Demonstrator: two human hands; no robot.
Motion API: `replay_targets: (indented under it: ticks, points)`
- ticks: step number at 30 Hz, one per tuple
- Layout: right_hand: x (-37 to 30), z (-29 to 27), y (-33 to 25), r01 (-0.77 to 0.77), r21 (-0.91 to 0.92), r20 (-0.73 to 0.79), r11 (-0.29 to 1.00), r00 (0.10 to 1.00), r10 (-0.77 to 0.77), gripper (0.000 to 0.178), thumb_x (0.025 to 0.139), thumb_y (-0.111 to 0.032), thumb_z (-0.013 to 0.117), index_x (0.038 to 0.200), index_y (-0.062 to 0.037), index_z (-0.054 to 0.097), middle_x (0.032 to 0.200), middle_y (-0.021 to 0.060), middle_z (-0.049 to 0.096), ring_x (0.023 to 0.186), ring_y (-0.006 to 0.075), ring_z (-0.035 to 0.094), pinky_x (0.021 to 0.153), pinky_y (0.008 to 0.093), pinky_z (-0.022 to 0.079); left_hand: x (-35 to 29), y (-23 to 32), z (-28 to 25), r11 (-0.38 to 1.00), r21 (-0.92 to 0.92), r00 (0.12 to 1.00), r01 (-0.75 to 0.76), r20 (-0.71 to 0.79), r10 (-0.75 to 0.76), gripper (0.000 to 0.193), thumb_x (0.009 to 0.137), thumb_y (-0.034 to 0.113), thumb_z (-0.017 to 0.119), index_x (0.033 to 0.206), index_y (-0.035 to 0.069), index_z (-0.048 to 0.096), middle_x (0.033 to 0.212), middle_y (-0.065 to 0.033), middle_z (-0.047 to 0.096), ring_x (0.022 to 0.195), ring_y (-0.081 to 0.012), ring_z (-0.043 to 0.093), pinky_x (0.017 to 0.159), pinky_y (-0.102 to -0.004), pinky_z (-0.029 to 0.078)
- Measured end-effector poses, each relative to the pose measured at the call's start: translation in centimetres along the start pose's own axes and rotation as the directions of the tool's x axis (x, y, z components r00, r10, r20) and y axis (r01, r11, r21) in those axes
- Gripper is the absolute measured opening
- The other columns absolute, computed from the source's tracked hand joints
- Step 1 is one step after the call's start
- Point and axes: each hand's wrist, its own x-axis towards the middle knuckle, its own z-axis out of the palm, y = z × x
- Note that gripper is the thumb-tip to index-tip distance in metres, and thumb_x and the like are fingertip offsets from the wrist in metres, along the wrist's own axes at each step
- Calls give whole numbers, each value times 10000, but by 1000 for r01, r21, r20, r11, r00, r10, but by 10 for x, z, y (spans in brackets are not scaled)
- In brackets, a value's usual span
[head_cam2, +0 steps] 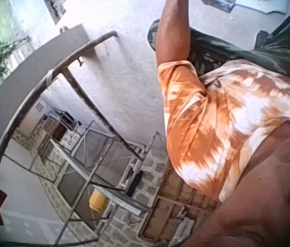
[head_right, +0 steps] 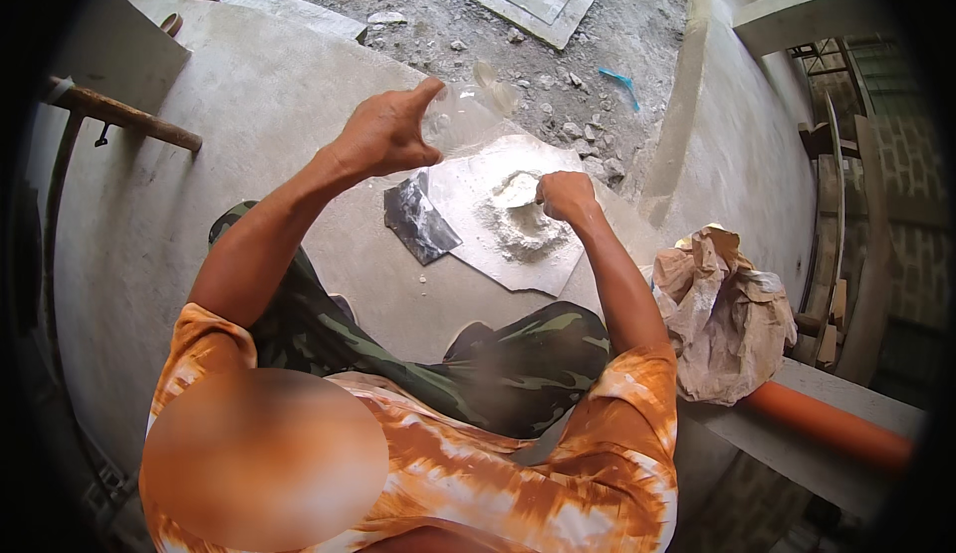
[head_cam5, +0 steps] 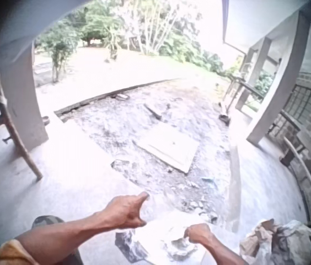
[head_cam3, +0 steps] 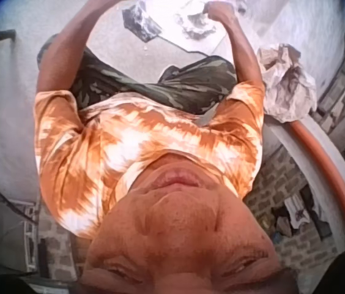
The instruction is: The person sits on the floor and mixes a white powder on a flat board using a trowel. They repeatedly pour water from a plastic bottle into the powder and stir it into a paste.
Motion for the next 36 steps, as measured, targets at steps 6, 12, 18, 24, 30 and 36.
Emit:
replay_targets:
  ticks: [6, 12, 18, 24, 30, 36]
  points:
    - [-13, 1, -1, -61, 55, 56, 997, 997, 58, 388, 753, -88, 642, 1030, -299, 813, 1002, 63, 775, 915, 271, 738, 773, 392, 581, 3, 4, -1, 1000, 2, 1000, 4, 11, -4, 754, 688, 204, 826, 1343, 13, 506, 975, -240, 707, 925, -408, 698, 809, -467, 542]
    - [-27, -2, 1, -45, 89, -55, 995, 997, 50, 329, 755, -130, 645, 1006, -255, 816, 918, 99, 770, 873, 303, 740, 771, 424, 583, 0, -4, 7, 998, 47, 997, -36, -69, 39, 719, 709, 197, 796, 1343, 21, 505, 898, -218, 715, 843, -404, 709, 750, -481, 567]
    - [-12, 20, -12, -71, -9, -69, 997, 995, 70, 217, 785, -185, 631, 918, -168, 802, 888, 162, 755, 831, 349, 739, 757, 454, 581, 1, 3, 2, 999, -34, 999, 37, 26, -36, 754, 694, 186, 833, 1346, 9, 496, 941, -227, 714, 889, -393, 708, 799, -461, 548]
    - [-15, -22, -15, -101, 140, 21, 985, 995, 99, 236, 787, -213, 609, 903, -164, 808, 888, 180, 753, 841, 366, 733, 770, 450, 578, 4, 0, -2, 1000, -8, 1000, 20, 1, -20, 772, 696, 206, 830, 1360, 8, 490, 911, -216, 714, 875, -385, 710, 781, -463, 551]
    - [6, -3, -35, -73, 123, 131, 990, 990, 57, 256, 789, -213, 661, 895, 1, 753, 1017, 224, 744, 968, 381, 729, 800, 447, 586, 8, -3, 7, 1000, -18, 1000, 3, -4, -3, 776, 692, 205, 819, 1365, 14, 485, 914, -225, 712, 875, -401, 705, 777, -472, 547]
    - [-28, -46, 6, -377, 286, 289, 881, 911, 296, 223, 805, -176, 642, 821, 18, 751, 751, 205, 734, 643, 295, 739, 679, 388, 591, 9, -2, 0, 999, -19, 999, 35, 21, -34, 780, 695, 195, 811, 1377, 12, 479, 923, -233, 709, 873, -417, 696, 776, -475, 546]
